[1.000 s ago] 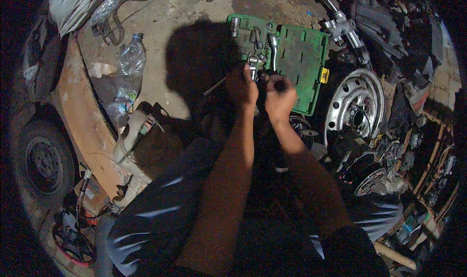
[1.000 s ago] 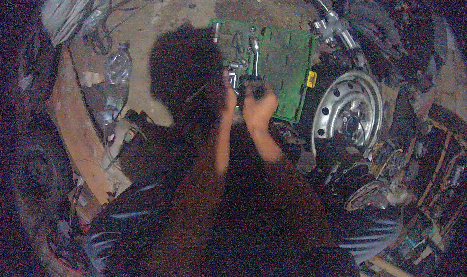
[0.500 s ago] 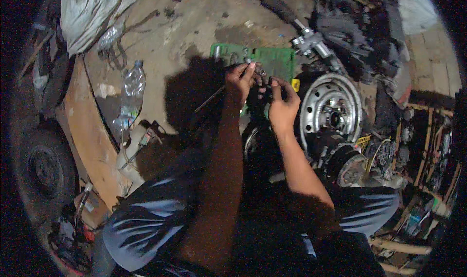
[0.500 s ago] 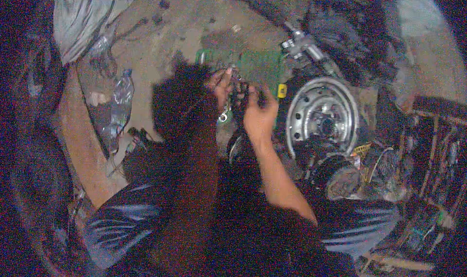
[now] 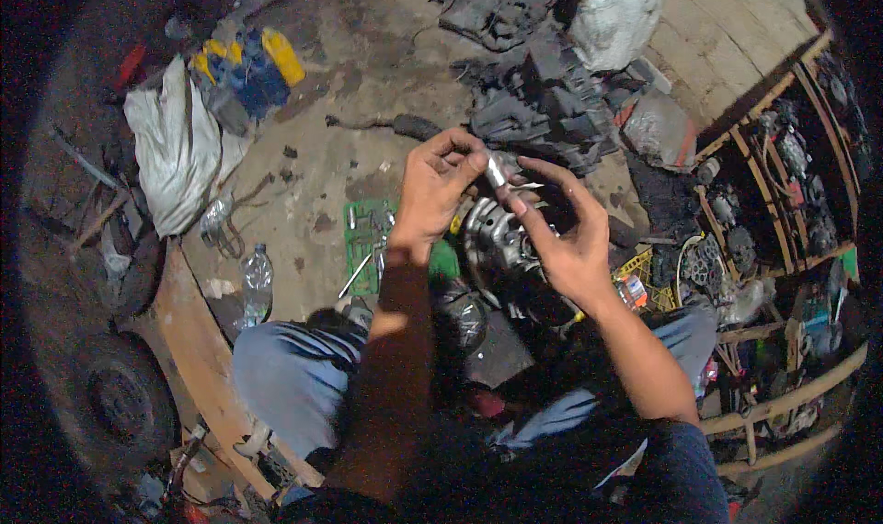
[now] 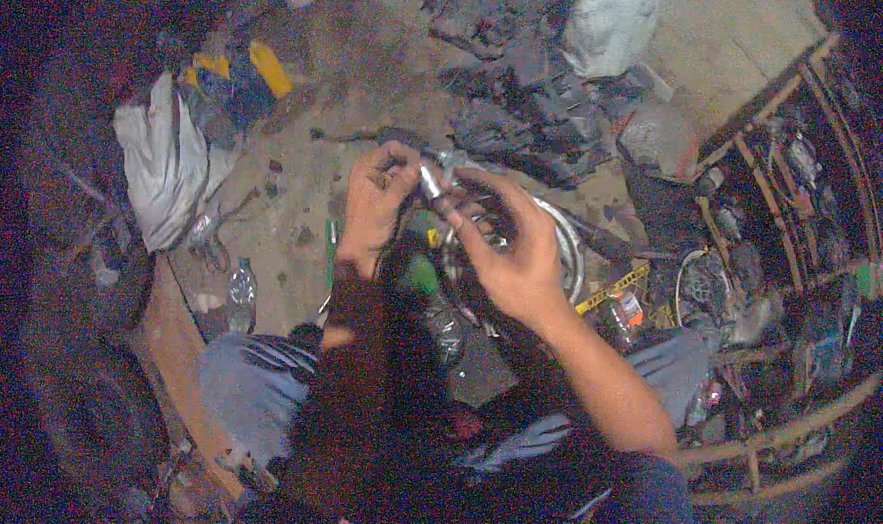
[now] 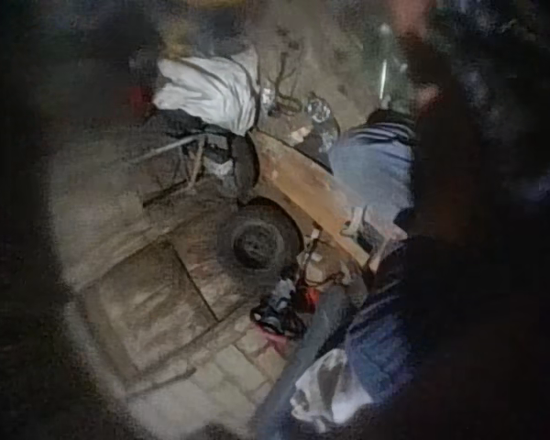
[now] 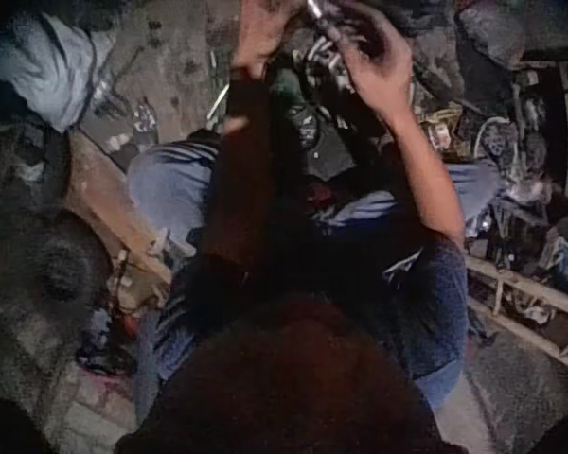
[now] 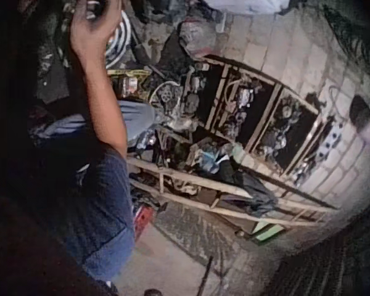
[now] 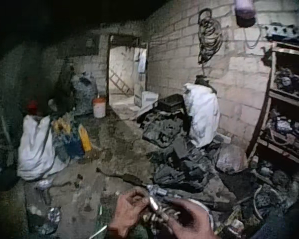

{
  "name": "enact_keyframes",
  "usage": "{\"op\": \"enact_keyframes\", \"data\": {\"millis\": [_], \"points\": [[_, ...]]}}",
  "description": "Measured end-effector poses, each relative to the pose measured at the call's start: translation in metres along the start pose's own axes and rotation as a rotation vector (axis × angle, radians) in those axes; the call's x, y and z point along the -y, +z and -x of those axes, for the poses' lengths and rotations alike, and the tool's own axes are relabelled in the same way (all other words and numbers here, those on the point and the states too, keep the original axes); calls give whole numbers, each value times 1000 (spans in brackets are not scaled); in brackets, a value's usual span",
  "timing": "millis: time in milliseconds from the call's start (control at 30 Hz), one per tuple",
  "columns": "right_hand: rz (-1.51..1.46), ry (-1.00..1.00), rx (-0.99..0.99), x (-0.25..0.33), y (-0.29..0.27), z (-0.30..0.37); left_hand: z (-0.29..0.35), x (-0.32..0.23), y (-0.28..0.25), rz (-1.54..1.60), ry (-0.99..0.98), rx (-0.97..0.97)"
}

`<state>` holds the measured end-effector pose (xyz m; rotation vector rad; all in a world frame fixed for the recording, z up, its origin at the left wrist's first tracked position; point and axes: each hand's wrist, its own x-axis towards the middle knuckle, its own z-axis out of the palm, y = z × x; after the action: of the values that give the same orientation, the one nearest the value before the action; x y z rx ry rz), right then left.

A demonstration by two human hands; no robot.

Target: The person sits on the floor in a cluttered workshop and assembles a mechanical component, likely a starter motor, onto a metal wheel rim. They use a socket wrench to tighten bolts and repeatedly attach and detach the motor housing to align it with the rim.

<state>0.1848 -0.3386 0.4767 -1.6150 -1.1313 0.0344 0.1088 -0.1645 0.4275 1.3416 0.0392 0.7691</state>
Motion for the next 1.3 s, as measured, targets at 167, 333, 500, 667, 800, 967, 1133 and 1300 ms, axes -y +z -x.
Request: {"op": "enact_keyframes", "data": {"millis": [167,333,500,667,800,967,1133,1300], "points": [[-61,-176,-51,15,-57,16,1,-52,62,-68,-65,181],[-14,-300,-125,10,-72,18,7,-77,82,-146,-71,296],[-45,-310,-103,16,-74,19,21,-79,83,-13,-113,290],[-17,-315,-112,14,-68,21,33,-60,79,255,-330,200],[-11,-291,-145,13,-67,20,28,-56,85,345,-330,183],[70,-259,-146,14,-66,19,25,-44,86,399,-311,160],[126,-281,-166,3,-68,16,23,-42,84,264,-359,84],[128,-264,-159,-2,-69,14,21,-50,91,304,-400,36]]}}
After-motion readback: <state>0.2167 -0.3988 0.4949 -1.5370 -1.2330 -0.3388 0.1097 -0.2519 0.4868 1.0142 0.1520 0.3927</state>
